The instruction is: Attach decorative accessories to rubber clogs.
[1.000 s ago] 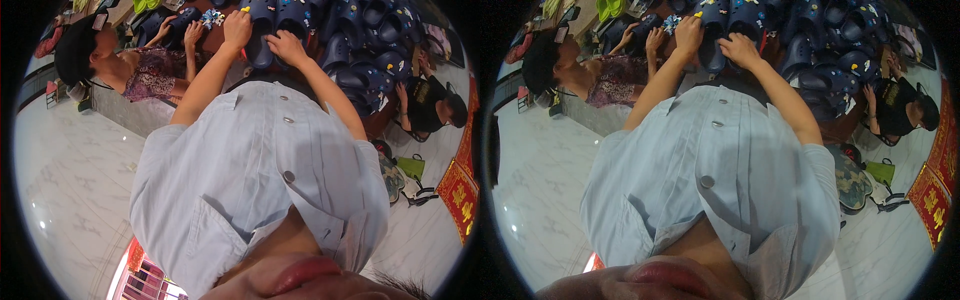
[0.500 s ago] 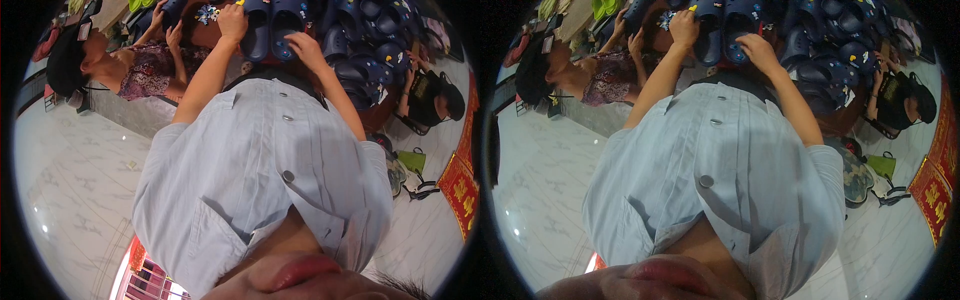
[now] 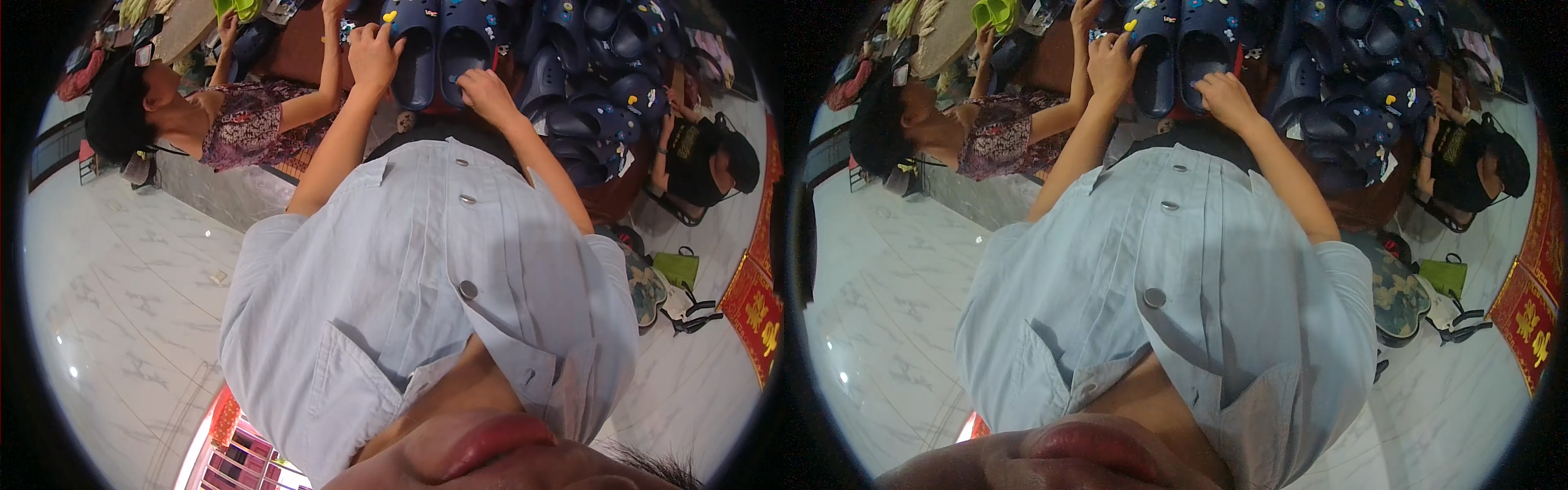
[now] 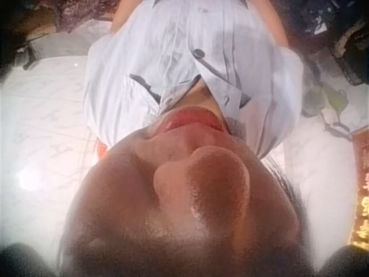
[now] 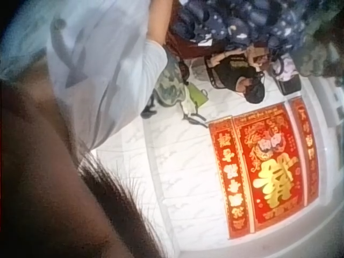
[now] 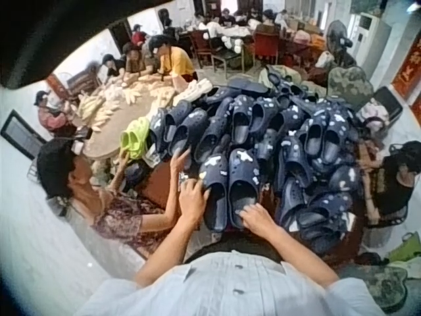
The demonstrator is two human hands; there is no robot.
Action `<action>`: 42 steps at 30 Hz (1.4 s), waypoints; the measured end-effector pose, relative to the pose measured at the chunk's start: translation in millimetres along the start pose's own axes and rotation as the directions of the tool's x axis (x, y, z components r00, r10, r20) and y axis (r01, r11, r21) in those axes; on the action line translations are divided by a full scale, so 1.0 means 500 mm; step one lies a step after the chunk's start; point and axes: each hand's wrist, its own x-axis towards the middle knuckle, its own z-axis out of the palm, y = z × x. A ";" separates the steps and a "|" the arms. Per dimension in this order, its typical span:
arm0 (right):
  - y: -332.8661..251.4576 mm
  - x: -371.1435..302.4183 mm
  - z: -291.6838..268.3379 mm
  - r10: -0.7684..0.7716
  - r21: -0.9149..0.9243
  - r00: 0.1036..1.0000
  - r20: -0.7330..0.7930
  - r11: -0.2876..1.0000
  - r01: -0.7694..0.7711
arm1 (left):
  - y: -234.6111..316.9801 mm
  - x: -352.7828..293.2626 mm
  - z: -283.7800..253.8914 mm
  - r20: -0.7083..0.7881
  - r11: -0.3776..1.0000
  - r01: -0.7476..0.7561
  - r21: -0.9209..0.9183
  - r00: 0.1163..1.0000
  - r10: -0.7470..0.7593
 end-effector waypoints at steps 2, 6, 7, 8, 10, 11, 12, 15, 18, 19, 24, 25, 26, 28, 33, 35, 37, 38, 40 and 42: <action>0.001 0.008 -0.007 0.071 0.178 0.996 -0.051 0.982 -0.061 | 0.006 -0.003 -0.016 0.006 0.999 0.046 0.000 0.999 -0.046; -0.010 0.014 -0.038 0.523 0.729 0.851 -0.037 0.597 -0.335 | 0.004 -0.014 -0.032 -0.088 0.990 -0.050 -0.135 0.995 0.038; 0.007 0.014 -0.030 0.548 0.817 0.834 -0.056 0.506 -0.278 | 0.004 -0.017 -0.033 -0.094 0.975 -0.103 -0.195 0.992 0.086; 0.009 0.019 -0.037 0.602 0.900 0.797 -0.040 0.369 -0.233 | 0.008 -0.019 -0.034 -0.094 0.976 -0.100 -0.196 0.992 0.082; 0.019 0.025 -0.057 0.688 0.971 0.725 0.025 0.156 -0.181 | 0.021 -0.027 -0.038 -0.110 0.944 -0.175 -0.280 0.983 0.149; 0.029 0.023 -0.059 0.688 0.971 0.725 0.024 0.158 -0.182 | 0.029 -0.031 -0.040 -0.112 0.944 -0.175 -0.281 0.983 0.149; 0.041 0.025 -0.059 0.725 0.984 0.687 0.046 0.086 -0.157 | 0.037 -0.035 -0.043 -0.051 0.925 -0.182 -0.334 0.983 0.175; 0.056 0.033 -0.062 0.776 0.993 0.626 0.079 -0.007 -0.118 | 0.048 -0.041 -0.041 0.066 0.898 -0.197 -0.393 0.968 0.241; 0.064 0.042 -0.064 0.783 0.995 0.620 0.051 0.014 -0.098 | 0.062 -0.048 -0.024 0.130 0.886 -0.279 -0.370 0.929 0.347; 0.065 0.043 -0.063 0.778 0.995 0.626 0.044 0.025 -0.101 | 0.065 -0.050 -0.018 0.127 0.886 -0.278 -0.371 0.930 0.345; 0.064 0.072 -0.065 0.760 0.992 0.650 -0.004 0.084 -0.092 | 0.087 -0.036 0.001 0.228 0.908 -0.293 -0.298 0.902 0.366; 0.070 0.086 -0.066 0.737 0.976 0.671 -0.082 0.197 -0.097 | 0.091 -0.031 0.002 0.268 0.922 -0.278 -0.269 0.898 0.349; 0.078 0.102 -0.067 0.705 0.947 0.692 -0.155 0.306 -0.099 | 0.092 -0.032 0.013 0.265 0.924 -0.275 -0.268 0.900 0.345; 0.105 0.141 -0.066 0.654 0.865 0.715 -0.245 0.480 -0.144 | 0.092 -0.041 0.046 0.258 0.935 -0.230 -0.269 0.918 0.300; 0.115 0.211 -0.079 0.309 0.477 0.881 -0.359 0.872 -0.111 | 0.097 -0.061 0.069 0.223 0.961 -0.161 -0.227 0.952 0.212; 0.129 0.236 -0.072 0.276 0.452 0.908 -0.316 0.885 -0.111 | 0.096 -0.059 0.073 0.194 0.958 -0.191 -0.214 0.953 0.233; 0.136 0.253 -0.075 -0.070 -0.016 0.955 -0.289 0.998 0.068 | 0.096 -0.058 0.076 0.185 0.959 -0.183 -0.216 0.957 0.224; 0.134 0.260 -0.070 -0.115 -0.020 0.955 -0.272 0.993 0.114 | 0.096 -0.059 0.076 0.172 0.958 -0.192 -0.212 0.958 0.231; 0.138 0.264 -0.072 -0.180 -0.085 0.959 -0.220 0.983 0.165 | 0.096 -0.061 0.076 0.173 0.962 -0.191 -0.197 0.959 0.226; 0.140 0.268 -0.073 -0.235 -0.148 0.958 -0.166 0.966 0.212 | 0.096 -0.059 0.078 0.172 0.959 -0.185 -0.214 0.959 0.223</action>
